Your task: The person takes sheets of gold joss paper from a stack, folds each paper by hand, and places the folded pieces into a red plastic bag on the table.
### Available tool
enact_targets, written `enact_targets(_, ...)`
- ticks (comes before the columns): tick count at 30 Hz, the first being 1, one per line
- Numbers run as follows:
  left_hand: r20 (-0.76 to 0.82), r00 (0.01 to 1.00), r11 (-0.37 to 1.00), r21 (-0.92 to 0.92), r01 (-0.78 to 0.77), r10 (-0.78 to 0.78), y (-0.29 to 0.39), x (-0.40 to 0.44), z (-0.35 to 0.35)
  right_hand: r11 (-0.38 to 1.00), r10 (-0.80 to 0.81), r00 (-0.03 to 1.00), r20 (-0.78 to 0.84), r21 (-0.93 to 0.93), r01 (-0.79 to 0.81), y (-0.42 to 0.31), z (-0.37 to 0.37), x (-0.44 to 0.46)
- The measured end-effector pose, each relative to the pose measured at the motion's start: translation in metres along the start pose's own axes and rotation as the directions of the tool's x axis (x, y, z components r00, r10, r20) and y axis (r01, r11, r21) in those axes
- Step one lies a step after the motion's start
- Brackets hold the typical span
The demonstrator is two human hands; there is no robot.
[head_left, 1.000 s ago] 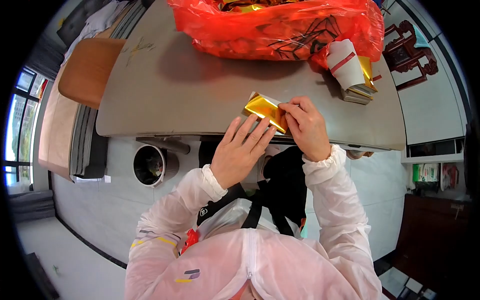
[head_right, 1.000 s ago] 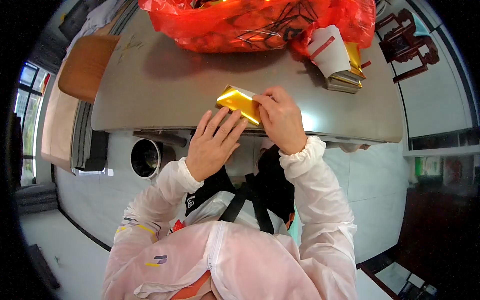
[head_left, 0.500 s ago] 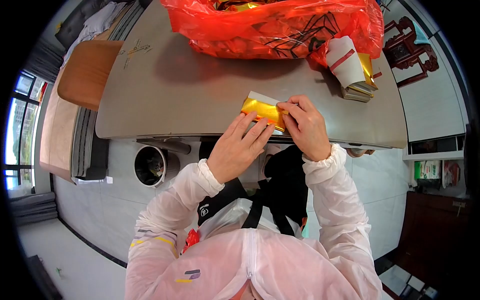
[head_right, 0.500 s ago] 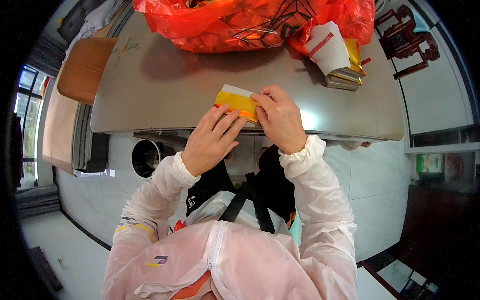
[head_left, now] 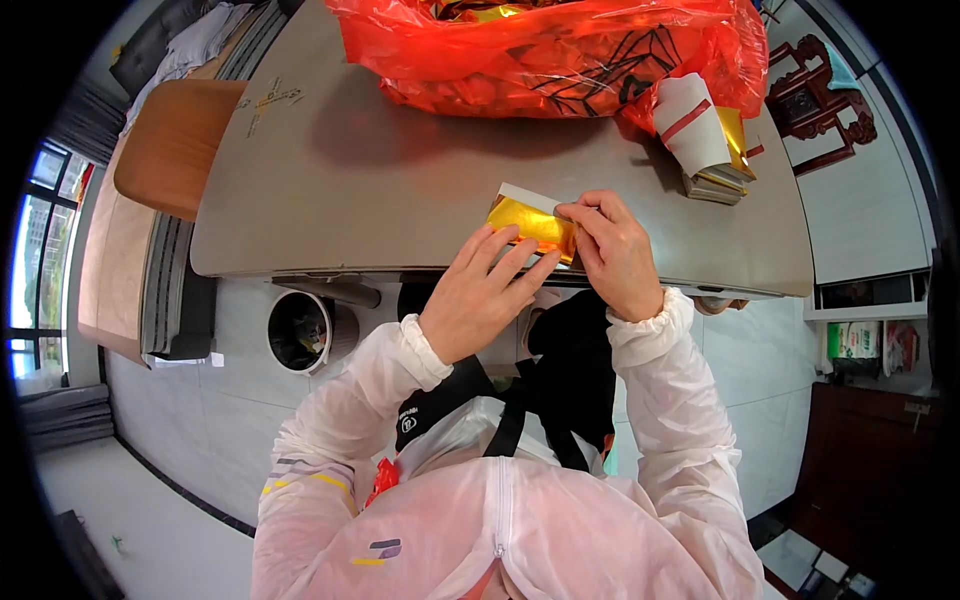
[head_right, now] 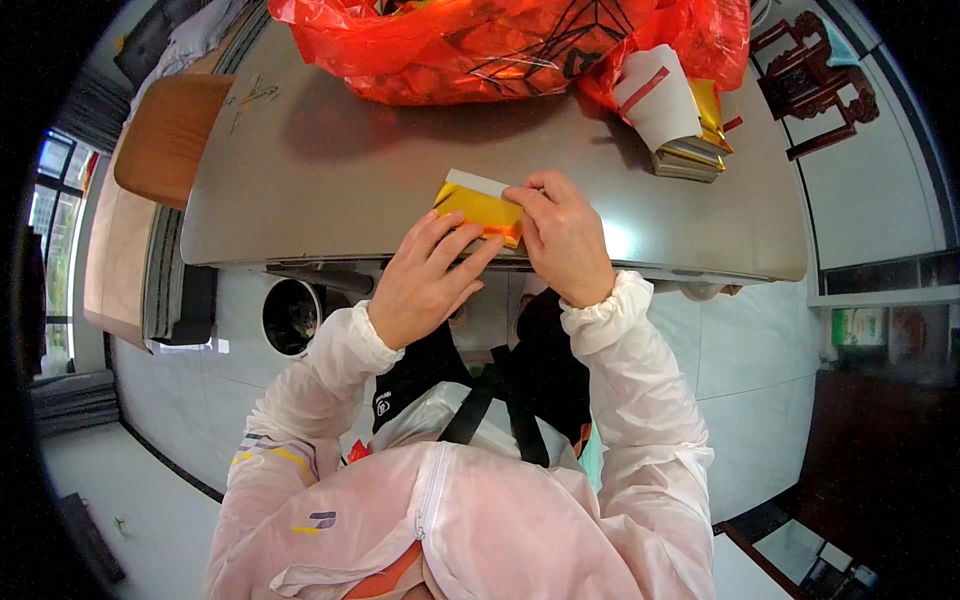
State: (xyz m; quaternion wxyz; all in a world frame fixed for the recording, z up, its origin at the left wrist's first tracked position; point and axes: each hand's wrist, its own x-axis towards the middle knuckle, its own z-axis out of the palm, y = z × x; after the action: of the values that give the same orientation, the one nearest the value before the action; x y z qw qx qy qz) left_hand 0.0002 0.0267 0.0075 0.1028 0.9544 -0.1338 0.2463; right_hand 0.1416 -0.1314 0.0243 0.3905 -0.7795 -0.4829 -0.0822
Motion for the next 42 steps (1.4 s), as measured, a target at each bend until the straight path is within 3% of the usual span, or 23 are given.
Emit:
enact_targets(22,-0.014,1.000,0.996,0.093,0.007,-0.006,0.003,-0.001,0.002,1.000,-0.009,1.000,-0.009,-0.023,0.009,0.004,0.002,-0.001)
enact_targets(25,-0.042,0.999,0.995,0.103,0.016,-0.012,0.005,-0.002,0.005,0.999,0.042,0.983,-0.177,-0.004,-0.043,-0.010,0.003,-0.008)
enact_targets(28,-0.086,0.995,0.993,0.094,0.065,-0.057,0.014,-0.001,0.008,0.947,-0.259,0.960,-0.111,-0.228,0.229,-0.017,0.008,-0.028)
enact_targets(29,-0.090,0.993,0.992,0.092,0.089,-0.080,0.017,-0.001,0.008,0.960,-0.147,0.988,-0.038,-0.244,0.134,-0.021,0.018,-0.049)
enact_targets(36,-0.046,0.993,0.975,0.186,0.118,-0.112,-0.013,-0.022,-0.007,0.912,-0.182,0.983,0.011,-0.373,0.173,-0.016,0.014,-0.056)
enact_targets(40,-0.074,0.985,0.961,0.215,0.171,-0.159,-0.010,-0.026,-0.009,0.904,-0.114,0.993,0.007,-0.413,0.107,-0.036,0.021,-0.047)
enact_targets(42,-0.083,0.981,0.958,0.213,0.190,-0.176,-0.006,-0.025,-0.008,0.919,-0.141,0.988,0.059,-0.363,0.153,-0.041,0.045,-0.042)
